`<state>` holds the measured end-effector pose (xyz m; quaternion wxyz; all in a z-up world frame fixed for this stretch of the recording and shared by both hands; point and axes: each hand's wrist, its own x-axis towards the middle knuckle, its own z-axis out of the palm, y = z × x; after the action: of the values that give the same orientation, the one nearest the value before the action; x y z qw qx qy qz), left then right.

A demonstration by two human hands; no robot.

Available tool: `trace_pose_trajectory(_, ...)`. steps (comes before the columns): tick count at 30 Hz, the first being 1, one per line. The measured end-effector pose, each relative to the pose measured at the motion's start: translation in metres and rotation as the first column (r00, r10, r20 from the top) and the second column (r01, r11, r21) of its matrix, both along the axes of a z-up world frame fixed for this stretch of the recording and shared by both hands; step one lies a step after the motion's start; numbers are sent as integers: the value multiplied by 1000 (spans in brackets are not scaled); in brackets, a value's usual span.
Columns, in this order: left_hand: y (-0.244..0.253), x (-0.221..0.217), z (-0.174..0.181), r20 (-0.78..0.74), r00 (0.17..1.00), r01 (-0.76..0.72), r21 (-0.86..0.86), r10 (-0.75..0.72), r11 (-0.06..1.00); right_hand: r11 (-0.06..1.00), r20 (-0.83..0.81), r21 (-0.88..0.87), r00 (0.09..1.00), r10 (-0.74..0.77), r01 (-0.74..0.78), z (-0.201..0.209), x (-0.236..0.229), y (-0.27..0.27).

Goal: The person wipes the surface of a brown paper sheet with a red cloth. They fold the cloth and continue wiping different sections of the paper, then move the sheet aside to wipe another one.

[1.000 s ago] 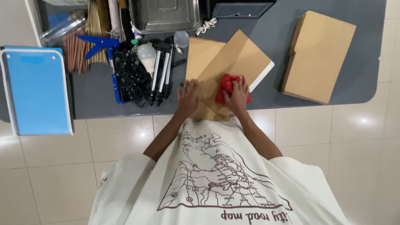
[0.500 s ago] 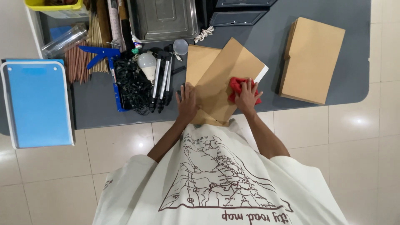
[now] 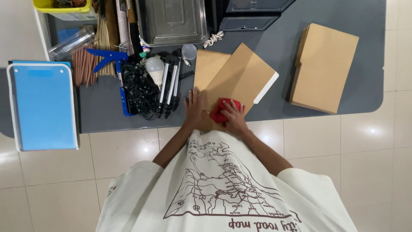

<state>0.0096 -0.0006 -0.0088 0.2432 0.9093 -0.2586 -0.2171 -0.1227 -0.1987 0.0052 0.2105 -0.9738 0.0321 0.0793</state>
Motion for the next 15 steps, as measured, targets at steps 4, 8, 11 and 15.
trace_pose_trajectory(4,0,4,3,-27,999,25,37,-24,999,951,100,231,967,-233,205,3,12,-48)
trace_pose_trajectory(8,1,4,6,-44,999,22,40,-21,999,834,59,223,847,-529,505,-11,19,-69)
trace_pose_trajectory(11,-2,5,10,-51,998,23,59,-20,998,870,62,202,881,-470,450,-10,22,-51)
trace_pose_trajectory(15,2,2,6,-20,1000,18,-29,-18,999,979,55,120,984,-171,164,47,26,8)
